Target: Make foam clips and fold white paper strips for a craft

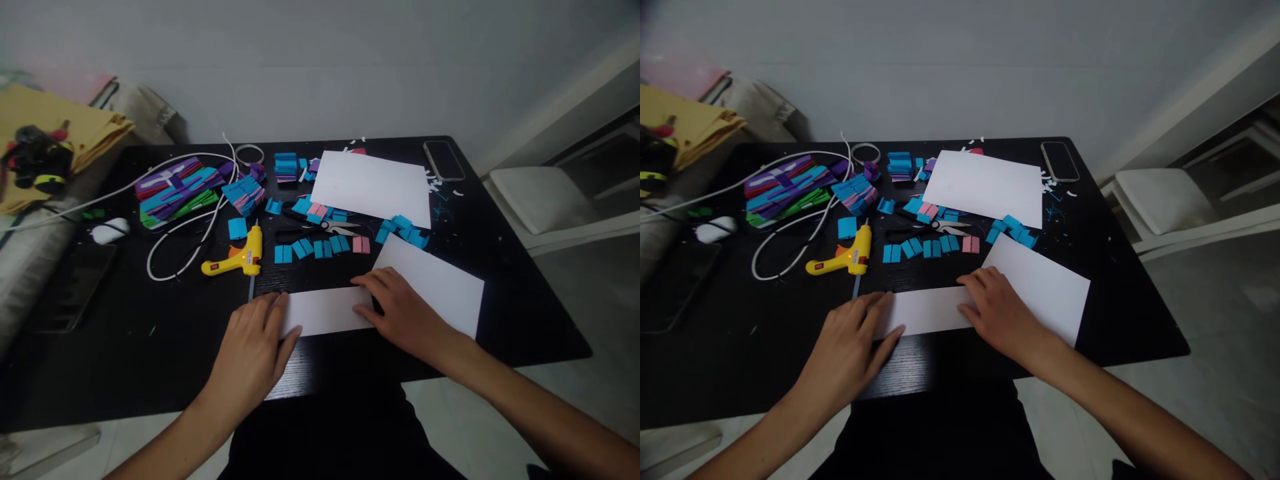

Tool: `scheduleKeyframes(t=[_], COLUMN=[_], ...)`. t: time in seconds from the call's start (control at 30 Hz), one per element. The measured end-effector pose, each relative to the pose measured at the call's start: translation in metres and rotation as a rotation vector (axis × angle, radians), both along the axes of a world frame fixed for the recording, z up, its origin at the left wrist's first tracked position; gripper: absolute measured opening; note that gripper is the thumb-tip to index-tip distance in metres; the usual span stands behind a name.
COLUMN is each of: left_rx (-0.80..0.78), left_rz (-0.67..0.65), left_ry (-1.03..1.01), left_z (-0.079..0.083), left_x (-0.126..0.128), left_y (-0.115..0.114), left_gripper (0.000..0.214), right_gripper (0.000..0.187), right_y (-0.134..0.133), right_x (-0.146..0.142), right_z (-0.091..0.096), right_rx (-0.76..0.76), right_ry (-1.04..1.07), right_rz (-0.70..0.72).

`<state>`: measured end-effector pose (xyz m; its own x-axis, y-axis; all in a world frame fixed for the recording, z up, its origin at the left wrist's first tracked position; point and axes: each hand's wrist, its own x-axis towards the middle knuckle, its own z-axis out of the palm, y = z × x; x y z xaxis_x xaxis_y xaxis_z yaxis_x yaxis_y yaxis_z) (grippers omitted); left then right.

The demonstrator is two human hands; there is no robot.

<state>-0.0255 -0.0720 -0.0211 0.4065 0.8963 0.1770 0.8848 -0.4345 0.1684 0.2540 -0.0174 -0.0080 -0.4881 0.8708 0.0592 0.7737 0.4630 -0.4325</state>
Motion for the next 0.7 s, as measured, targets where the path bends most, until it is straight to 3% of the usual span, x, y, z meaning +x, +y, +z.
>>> scheduleKeyframes(t=[0.1, 0.2, 0.27, 0.43, 0.5, 0.6, 0.7], left_rx=[-0.04, -0.142, -0.263, -0.738, -0.803, -0.802, -0.826], left_rz=[-0.004, -0.001, -0.019, -0.077, -0.111, -0.105, 0.001], left_ry=[-0.005, -0.068, -0.166, -0.453, -0.496, -0.616, -0.823], left_z=[0.005, 0.013, 0.021, 0.048, 0.055, 0.054, 0.042], left_x=[0.001, 0.0, -0.002, 0.001, 0.005, 0.01, 0.014], left_y=[0.004, 0.011, 0.018, 0.049, 0.064, 0.084, 0.096], left_gripper=[0.054, 0.034, 0.021, 0.026, 0.026, 0.03, 0.033], right_gripper=[0.029, 0.012, 0.007, 0.006, 0.003, 0.017, 0.03], right_y=[0.009, 0.016, 0.02, 0.032, 0.039, 0.052, 0.062], right_x=[0.0, -0.001, -0.004, -0.015, -0.019, -0.022, -0.02], right_z=[0.005, 0.011, 0.017, 0.036, 0.039, 0.034, 0.022], right_rx=[-0.073, -0.115, -0.151, -0.357, -0.395, -0.418, -0.541], right_ry=[-0.021, -0.007, 0.036, 0.302, 0.411, 0.606, 0.839], right_rz=[0.029, 0.059, 0.065, 0.08, 0.085, -0.018, -0.139])
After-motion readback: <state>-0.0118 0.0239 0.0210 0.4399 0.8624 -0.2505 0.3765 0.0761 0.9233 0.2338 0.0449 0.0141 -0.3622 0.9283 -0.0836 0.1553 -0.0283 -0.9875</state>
